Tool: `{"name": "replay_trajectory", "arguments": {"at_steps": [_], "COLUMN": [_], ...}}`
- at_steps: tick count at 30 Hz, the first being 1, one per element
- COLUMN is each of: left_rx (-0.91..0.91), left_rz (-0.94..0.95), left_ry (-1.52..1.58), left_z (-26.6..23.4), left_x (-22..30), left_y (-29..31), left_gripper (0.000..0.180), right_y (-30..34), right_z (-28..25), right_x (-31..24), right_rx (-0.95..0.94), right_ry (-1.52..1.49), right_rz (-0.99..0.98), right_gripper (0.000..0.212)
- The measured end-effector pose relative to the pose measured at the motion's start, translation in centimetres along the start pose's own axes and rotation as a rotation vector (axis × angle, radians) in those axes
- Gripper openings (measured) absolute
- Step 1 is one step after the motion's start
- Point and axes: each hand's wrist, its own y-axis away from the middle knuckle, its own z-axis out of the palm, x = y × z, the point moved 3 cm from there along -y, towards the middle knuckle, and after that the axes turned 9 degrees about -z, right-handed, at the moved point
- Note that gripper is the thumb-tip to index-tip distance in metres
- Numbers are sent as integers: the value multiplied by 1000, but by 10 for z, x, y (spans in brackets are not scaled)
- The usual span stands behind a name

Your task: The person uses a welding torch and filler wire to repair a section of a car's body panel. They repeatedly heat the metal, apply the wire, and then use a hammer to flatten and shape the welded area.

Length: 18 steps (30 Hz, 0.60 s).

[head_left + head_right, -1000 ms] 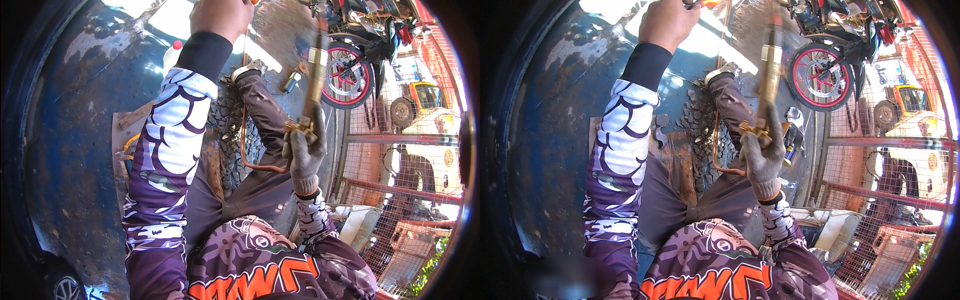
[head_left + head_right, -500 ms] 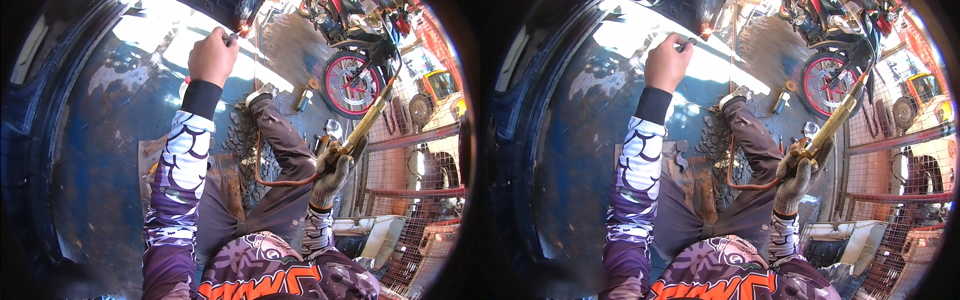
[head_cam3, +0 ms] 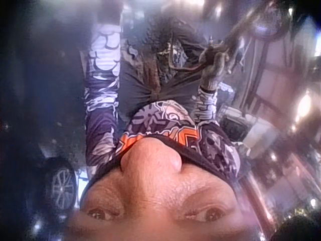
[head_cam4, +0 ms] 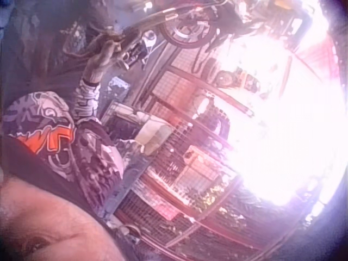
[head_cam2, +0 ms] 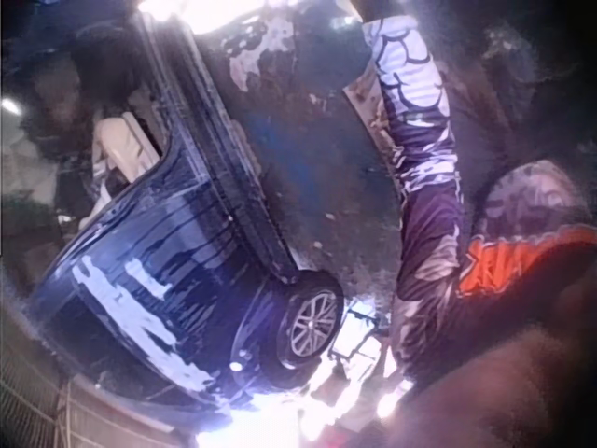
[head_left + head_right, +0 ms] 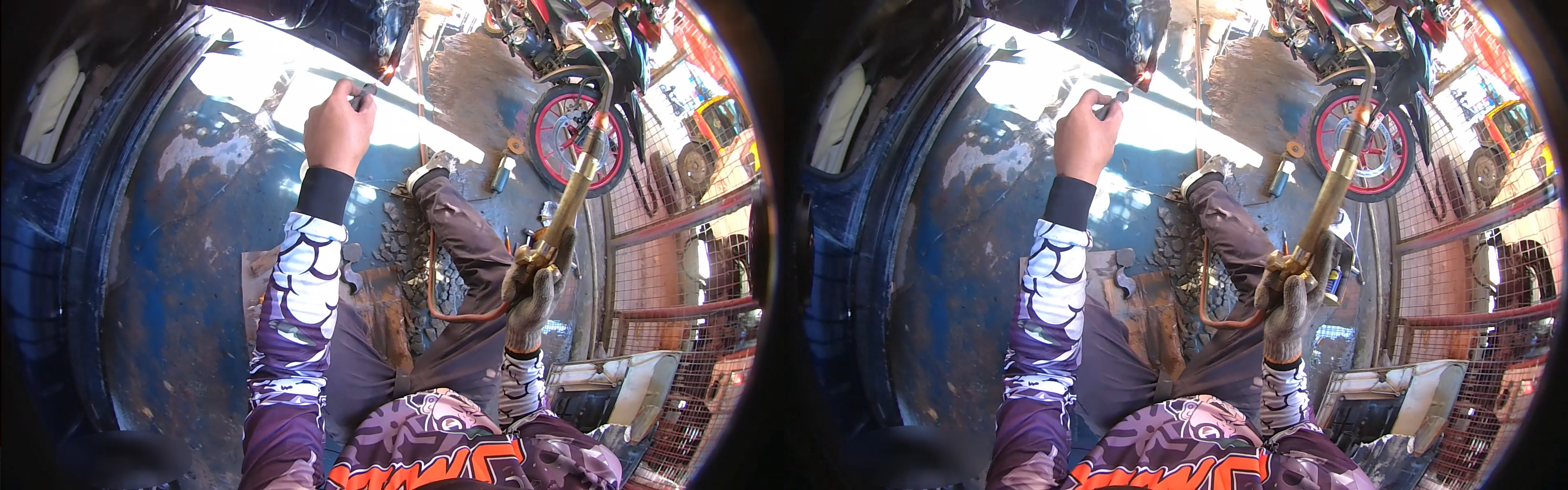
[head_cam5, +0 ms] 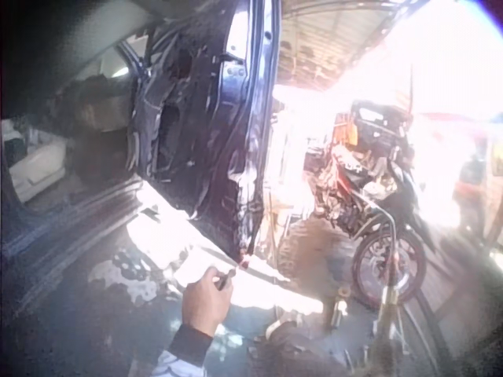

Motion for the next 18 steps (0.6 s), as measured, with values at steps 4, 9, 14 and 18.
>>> {"name": "replay_trajectory", "arguments": {"at_steps": [4,9,14,18], "left_rx": [-36,-223,172,294], "left_rz": [36,18,-198,-540], "left_ry": [74,300,50,-62], "left_z": [-6,-53,-97,-68], "left_x": [-9,-80,-255,-380], "left_y": [3,5,118,290], "left_gripper": [25,35,39,40], "right_y": [7,28,53,59], "right_z": [5,0,-23,-41], "right_x": [13,18,33,52], "right_rx": [-219,-368,-325,-293], "right_ry": [-94,213,348,133], "right_rz": [140,330,403,477], "right_gripper": [82,86,82,86]}}
